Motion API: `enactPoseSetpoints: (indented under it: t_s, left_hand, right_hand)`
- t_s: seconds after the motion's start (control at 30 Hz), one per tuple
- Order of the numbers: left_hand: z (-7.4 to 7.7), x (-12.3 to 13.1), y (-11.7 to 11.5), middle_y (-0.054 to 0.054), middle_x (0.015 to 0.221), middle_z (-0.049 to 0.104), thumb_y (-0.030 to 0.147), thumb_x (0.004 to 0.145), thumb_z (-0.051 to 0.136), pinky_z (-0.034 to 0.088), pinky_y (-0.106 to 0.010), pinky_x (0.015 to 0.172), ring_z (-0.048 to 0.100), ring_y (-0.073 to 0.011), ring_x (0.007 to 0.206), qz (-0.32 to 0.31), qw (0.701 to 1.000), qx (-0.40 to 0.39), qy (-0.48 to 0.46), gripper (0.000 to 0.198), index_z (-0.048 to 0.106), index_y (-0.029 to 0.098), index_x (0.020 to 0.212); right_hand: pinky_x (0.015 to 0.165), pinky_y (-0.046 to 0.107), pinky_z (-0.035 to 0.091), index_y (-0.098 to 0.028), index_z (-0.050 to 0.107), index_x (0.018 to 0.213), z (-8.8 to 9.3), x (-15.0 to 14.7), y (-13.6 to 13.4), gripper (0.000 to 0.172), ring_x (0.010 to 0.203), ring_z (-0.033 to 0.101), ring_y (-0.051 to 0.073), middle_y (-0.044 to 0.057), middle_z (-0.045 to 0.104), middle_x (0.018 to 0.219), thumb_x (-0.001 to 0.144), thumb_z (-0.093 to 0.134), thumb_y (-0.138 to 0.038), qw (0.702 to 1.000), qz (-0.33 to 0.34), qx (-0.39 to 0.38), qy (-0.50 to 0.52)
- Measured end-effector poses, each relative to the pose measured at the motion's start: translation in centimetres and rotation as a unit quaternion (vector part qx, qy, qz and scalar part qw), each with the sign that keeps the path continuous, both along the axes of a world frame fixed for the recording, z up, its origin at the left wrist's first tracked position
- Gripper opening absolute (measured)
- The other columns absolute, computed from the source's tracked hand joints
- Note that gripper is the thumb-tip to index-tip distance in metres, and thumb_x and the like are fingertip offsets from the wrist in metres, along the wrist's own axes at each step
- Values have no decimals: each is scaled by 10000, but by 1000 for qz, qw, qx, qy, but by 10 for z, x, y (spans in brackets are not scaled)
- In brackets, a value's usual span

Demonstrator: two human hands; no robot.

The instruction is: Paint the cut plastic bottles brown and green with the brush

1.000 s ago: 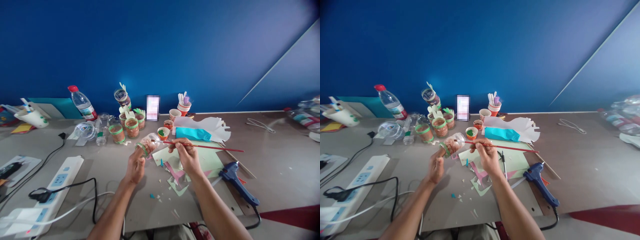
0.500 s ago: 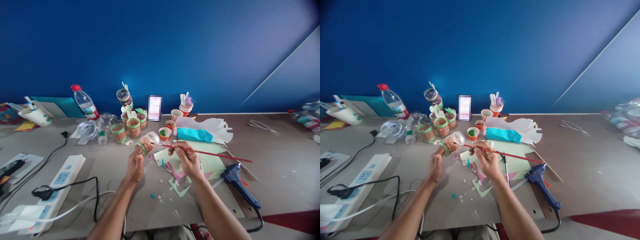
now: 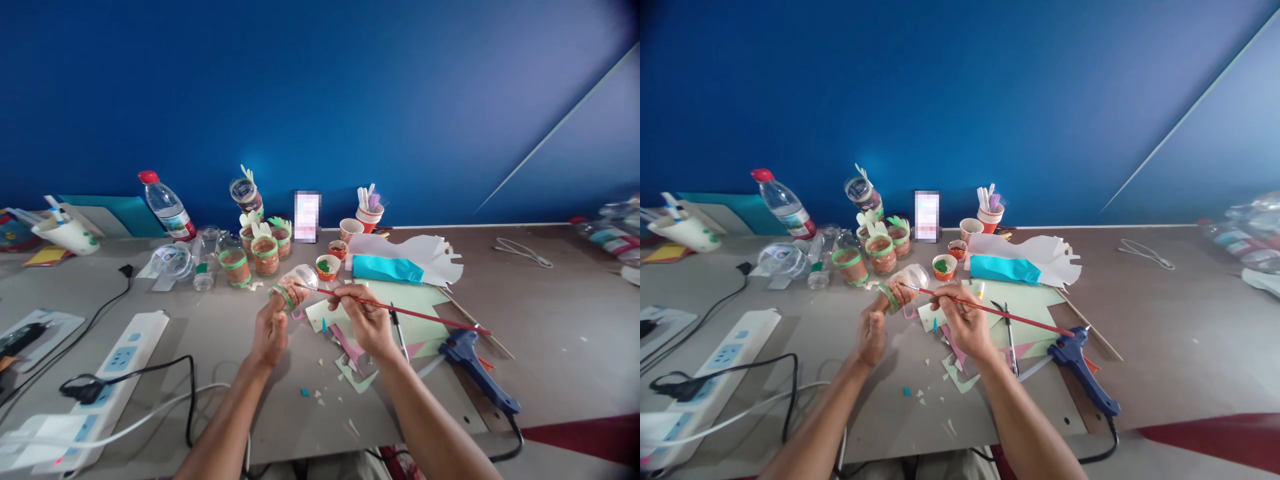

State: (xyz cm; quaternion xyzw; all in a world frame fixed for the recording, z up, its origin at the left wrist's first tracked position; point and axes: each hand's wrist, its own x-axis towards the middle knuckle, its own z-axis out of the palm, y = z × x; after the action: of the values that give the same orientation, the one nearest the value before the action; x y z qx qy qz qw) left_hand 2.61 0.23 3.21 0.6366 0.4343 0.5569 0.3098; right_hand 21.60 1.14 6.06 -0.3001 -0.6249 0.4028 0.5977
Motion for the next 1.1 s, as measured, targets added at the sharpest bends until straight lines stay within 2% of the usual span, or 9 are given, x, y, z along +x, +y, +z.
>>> enactPoseSetpoints:
  t_s: [0.07,0.17,0.37,0.57,0.7,0.83,0.97,1.1]
  left_hand:
    - [0,0,1,-125,960,670,752,856,191,460,-370,831,596,-273,928,-5,1000,8,15,761,658,163,974]
    - [-1,0,2,-127,928,675,747,859,197,445,-383,882,600,-282,962,2,1000,8,3,751,664,165,942]
    - [0,1,2,-119,922,668,775,834,232,458,-355,792,598,-259,884,20,999,-8,-24,733,638,166,871]
    - [-3,0,2,-83,808,647,741,859,247,455,-348,779,580,-237,820,32,998,-22,-39,669,615,185,801]
    - [-3,1,1,-67,790,632,700,892,201,449,-341,767,568,-222,795,42,997,-21,-56,654,602,193,794]
    - [-2,1,0,-82,825,635,718,879,214,449,-351,776,570,-234,808,36,999,-1,-19,667,613,189,806]
    - [0,0,-2,-121,941,633,722,878,171,431,-371,798,567,-260,888,21,997,33,65,723,628,166,935]
    - [0,-2,-2,-99,842,592,727,874,141,411,-366,739,543,-247,808,39,993,31,105,723,602,169,891]
  right_hand:
    - [649,291,509,-217,646,954,-2,-3,-1,125,712,659,161,29,679,777,923,526,-232,1000,-3,-3,-18]
    - [629,288,503,-211,650,939,-3,-3,-2,118,692,654,163,28,672,744,916,537,-236,999,-12,-12,-42]
    - [592,269,505,-216,647,906,-2,-1,-4,111,646,652,147,21,681,736,913,545,-259,999,-4,-38,17]
    - [572,282,507,-203,652,905,-2,-6,-4,147,656,654,166,34,681,713,901,565,-321,999,14,-49,-8]
    - [571,294,516,-207,644,872,0,-6,-5,146,623,648,160,36,690,722,893,575,-334,997,16,-64,28]
    - [614,311,526,-215,641,943,-1,-10,-5,135,668,669,175,38,704,730,905,560,-316,998,21,-52,20]
    - [633,302,525,-212,644,932,-3,-14,-5,121,689,682,173,36,706,733,911,550,-285,998,23,-50,20]
    - [551,278,506,-202,638,873,-1,-11,-6,134,622,658,164,35,694,710,897,565,-313,996,6,-80,29]
